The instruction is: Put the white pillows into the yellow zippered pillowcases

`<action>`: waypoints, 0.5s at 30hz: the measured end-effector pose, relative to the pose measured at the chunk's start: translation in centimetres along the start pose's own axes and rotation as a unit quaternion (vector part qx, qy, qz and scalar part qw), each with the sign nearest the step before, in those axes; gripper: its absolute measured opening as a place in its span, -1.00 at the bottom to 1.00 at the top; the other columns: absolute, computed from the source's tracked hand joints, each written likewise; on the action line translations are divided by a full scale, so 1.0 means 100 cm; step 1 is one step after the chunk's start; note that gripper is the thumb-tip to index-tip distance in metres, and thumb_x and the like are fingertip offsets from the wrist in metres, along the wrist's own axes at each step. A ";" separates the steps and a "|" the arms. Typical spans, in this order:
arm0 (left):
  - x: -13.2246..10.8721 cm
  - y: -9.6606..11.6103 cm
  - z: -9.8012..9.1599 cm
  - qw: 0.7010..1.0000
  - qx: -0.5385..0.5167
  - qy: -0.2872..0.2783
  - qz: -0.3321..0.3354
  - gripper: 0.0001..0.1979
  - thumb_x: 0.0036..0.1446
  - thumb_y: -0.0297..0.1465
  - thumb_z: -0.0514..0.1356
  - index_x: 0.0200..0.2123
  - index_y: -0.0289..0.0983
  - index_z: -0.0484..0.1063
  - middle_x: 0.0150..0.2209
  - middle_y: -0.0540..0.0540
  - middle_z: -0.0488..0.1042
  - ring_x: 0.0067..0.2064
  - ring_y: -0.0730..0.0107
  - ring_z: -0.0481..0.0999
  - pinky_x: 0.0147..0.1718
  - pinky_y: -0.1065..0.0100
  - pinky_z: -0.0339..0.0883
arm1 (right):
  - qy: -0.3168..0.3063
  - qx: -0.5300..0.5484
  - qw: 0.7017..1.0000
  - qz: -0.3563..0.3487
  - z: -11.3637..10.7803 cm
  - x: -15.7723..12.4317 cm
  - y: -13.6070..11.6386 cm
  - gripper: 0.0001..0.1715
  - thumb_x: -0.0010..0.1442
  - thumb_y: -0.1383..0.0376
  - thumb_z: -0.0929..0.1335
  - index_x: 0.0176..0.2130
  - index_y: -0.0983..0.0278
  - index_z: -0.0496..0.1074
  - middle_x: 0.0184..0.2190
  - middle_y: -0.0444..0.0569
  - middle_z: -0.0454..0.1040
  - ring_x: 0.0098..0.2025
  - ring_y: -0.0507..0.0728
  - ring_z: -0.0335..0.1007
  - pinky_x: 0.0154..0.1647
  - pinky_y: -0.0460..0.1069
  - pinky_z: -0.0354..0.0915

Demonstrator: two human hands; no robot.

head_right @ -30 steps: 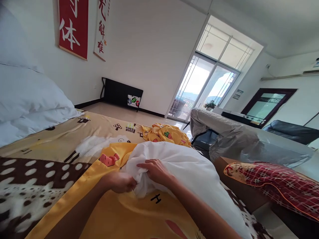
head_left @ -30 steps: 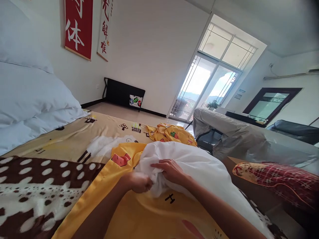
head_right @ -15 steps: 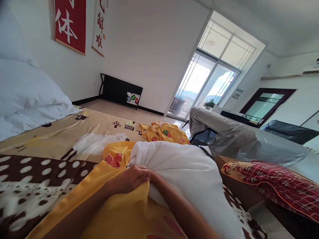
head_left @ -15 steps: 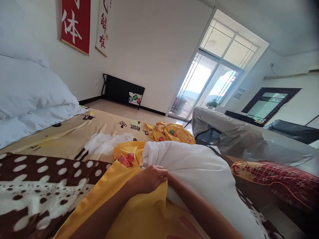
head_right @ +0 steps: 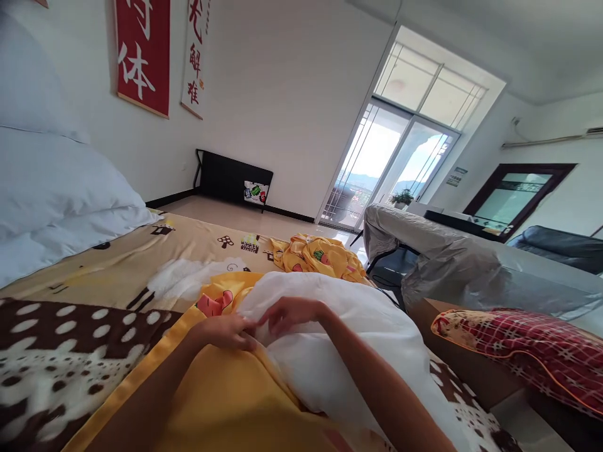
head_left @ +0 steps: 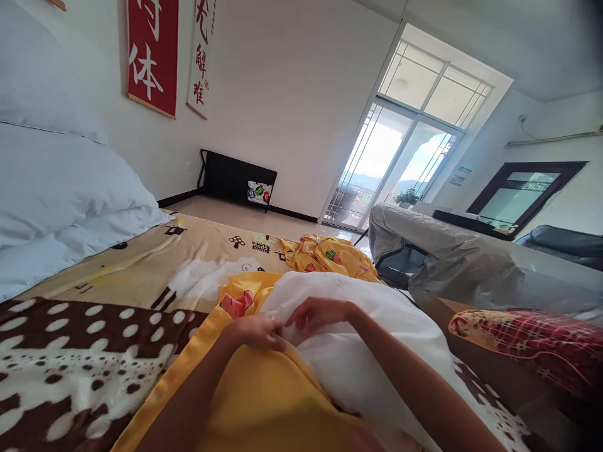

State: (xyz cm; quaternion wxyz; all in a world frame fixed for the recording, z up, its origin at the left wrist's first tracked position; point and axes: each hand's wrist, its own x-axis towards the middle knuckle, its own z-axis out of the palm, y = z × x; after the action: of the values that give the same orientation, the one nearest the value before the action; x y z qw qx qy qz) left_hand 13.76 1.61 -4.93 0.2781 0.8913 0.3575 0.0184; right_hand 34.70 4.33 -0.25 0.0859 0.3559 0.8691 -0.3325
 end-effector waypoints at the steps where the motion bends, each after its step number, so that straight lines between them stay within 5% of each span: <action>1: 0.003 -0.001 0.003 1.000 0.009 0.000 -0.015 -0.71 0.05 -0.18 0.15 -0.27 -0.25 0.48 -0.21 -0.13 0.50 -0.21 0.21 0.48 -0.38 0.39 0.28 | 0.079 -0.053 0.995 0.033 -0.012 0.000 0.005 -0.50 0.16 0.26 0.36 0.10 0.28 0.38 -0.15 -0.06 0.53 -0.15 0.07 0.44 -0.09 -0.06 0.32; 3: 0.008 0.001 0.010 0.999 0.023 0.000 -0.029 -0.70 0.04 -0.18 0.14 -0.26 -0.24 0.48 -0.23 -0.15 0.51 -0.22 0.17 0.48 -0.39 0.35 0.29 | 0.240 -0.165 0.950 0.110 -0.029 0.005 0.017 -0.40 0.17 0.23 0.34 0.19 0.23 0.27 0.08 0.06 0.40 0.06 0.15 0.34 0.10 0.06 0.21; 5: 0.012 0.005 0.016 0.999 0.030 -0.002 -0.020 -0.73 0.03 -0.19 0.15 -0.28 -0.23 0.49 -0.25 -0.14 0.52 -0.23 0.17 0.48 -0.38 0.33 0.30 | 0.297 -0.229 0.913 0.159 -0.033 0.014 0.031 -0.26 0.14 0.14 0.37 0.26 0.20 0.17 0.25 0.14 0.19 0.24 0.28 0.12 0.23 0.21 0.01; 7: 0.013 0.008 0.018 1.000 0.027 0.001 0.002 -0.76 0.02 -0.21 0.18 -0.32 -0.23 0.49 -0.27 -0.11 0.53 -0.22 0.20 0.48 -0.36 0.35 0.30 | 0.276 -0.240 0.914 0.175 -0.027 0.024 0.043 -0.18 0.15 0.03 0.34 0.29 0.21 0.10 0.24 0.19 0.19 0.26 0.34 0.09 0.23 0.28 -0.05; 10: 0.013 0.007 0.012 0.998 0.005 0.043 0.036 -0.77 0.11 -0.19 0.14 -0.31 -0.19 0.49 -0.29 -0.01 0.53 -0.22 0.35 0.48 -0.31 0.44 0.30 | 0.230 -0.245 0.923 0.189 -0.009 0.036 0.052 -0.26 0.19 -0.06 0.26 0.23 0.25 0.22 0.08 0.17 0.41 0.08 0.30 0.33 0.10 0.17 0.16; 13: 0.018 -0.001 0.008 0.986 -0.013 0.167 0.002 -0.65 0.30 -0.27 -0.13 -0.15 -0.18 0.44 -0.16 -0.01 0.51 -0.13 0.42 0.46 -0.13 0.44 0.27 | 0.194 -0.254 0.930 0.184 0.010 0.036 0.048 -0.44 0.23 -0.05 0.22 0.01 0.25 0.42 -0.07 0.11 0.52 -0.11 0.24 0.45 -0.15 0.03 0.28; 15: 0.024 -0.010 0.011 0.962 -0.006 0.264 -0.073 -0.62 0.31 -0.38 -0.20 -0.01 -0.24 0.33 0.00 -0.14 0.42 0.04 0.30 0.37 0.03 0.29 0.18 | 0.176 -0.266 0.932 0.173 0.020 0.030 0.040 -0.53 0.26 0.00 0.19 -0.07 0.21 0.44 -0.17 0.06 0.55 -0.20 0.20 0.47 -0.24 -0.02 0.25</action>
State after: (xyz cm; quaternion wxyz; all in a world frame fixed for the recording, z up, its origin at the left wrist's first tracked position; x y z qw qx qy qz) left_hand 15.20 3.24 -6.74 0.1797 0.8248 0.4822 0.2343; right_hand 35.06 6.81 -4.99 0.0794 0.5180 0.8517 -0.0012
